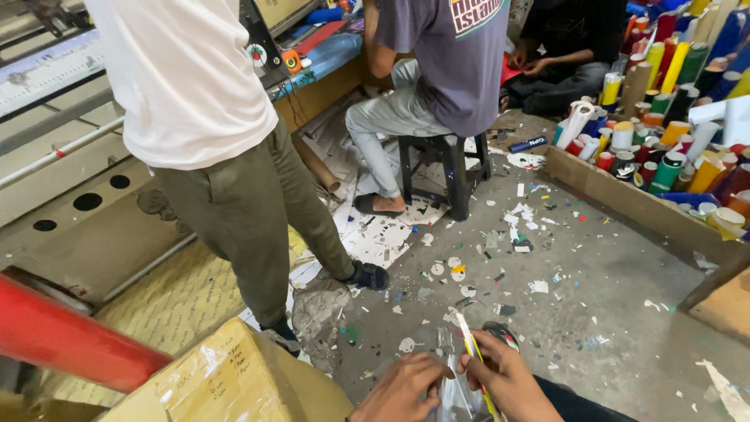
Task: The person uses a craft knife to carefully cut and remove excess blue vinyl around the white text on a sticker. They peel away the small cut pieces by hand, then hand the finished sticker to another person.
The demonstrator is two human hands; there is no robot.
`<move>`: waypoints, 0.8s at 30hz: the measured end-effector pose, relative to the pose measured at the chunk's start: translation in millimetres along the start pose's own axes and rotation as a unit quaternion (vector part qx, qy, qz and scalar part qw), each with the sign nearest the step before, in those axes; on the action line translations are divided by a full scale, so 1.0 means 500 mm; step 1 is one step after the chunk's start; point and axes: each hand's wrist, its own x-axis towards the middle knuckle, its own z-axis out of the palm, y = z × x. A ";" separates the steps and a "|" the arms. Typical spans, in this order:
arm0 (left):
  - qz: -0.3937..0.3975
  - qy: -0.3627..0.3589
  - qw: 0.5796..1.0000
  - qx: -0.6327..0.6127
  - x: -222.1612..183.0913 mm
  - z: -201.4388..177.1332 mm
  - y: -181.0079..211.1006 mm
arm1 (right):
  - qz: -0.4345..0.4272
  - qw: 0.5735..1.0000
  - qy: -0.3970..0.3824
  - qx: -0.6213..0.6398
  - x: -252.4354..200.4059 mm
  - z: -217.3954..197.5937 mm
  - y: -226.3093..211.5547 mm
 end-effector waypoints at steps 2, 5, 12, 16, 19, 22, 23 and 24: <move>0.029 0.001 1.000 0.006 -0.007 -0.003 -0.018 | 0.006 1.000 -0.006 -0.003 0.006 0.012 -0.005; 0.080 -0.001 0.997 0.008 -0.010 -0.002 -0.046 | 0.030 0.999 -0.032 0.028 0.017 0.025 -0.017; 0.147 0.002 0.989 0.001 -0.024 0.030 -0.106 | 0.004 0.999 -0.031 0.030 0.053 0.029 0.001; 0.164 0.015 0.986 0.001 -0.029 0.060 -0.133 | -0.031 0.999 -0.015 0.016 0.100 -0.002 0.010; 0.176 0.025 0.984 0.034 -0.028 0.084 -0.172 | -0.034 0.999 0.005 -0.007 0.144 -0.028 0.012; 0.180 0.010 0.983 0.044 -0.042 0.115 -0.216 | -0.032 0.999 0.012 -0.037 0.176 -0.049 0.028; 0.185 0.001 0.981 0.051 -0.039 0.124 -0.228 | -0.034 0.998 0.015 -0.045 0.185 -0.052 0.033; 0.190 -0.008 0.980 0.057 -0.034 0.131 -0.236 | -0.023 0.998 0.017 -0.053 0.193 -0.054 0.037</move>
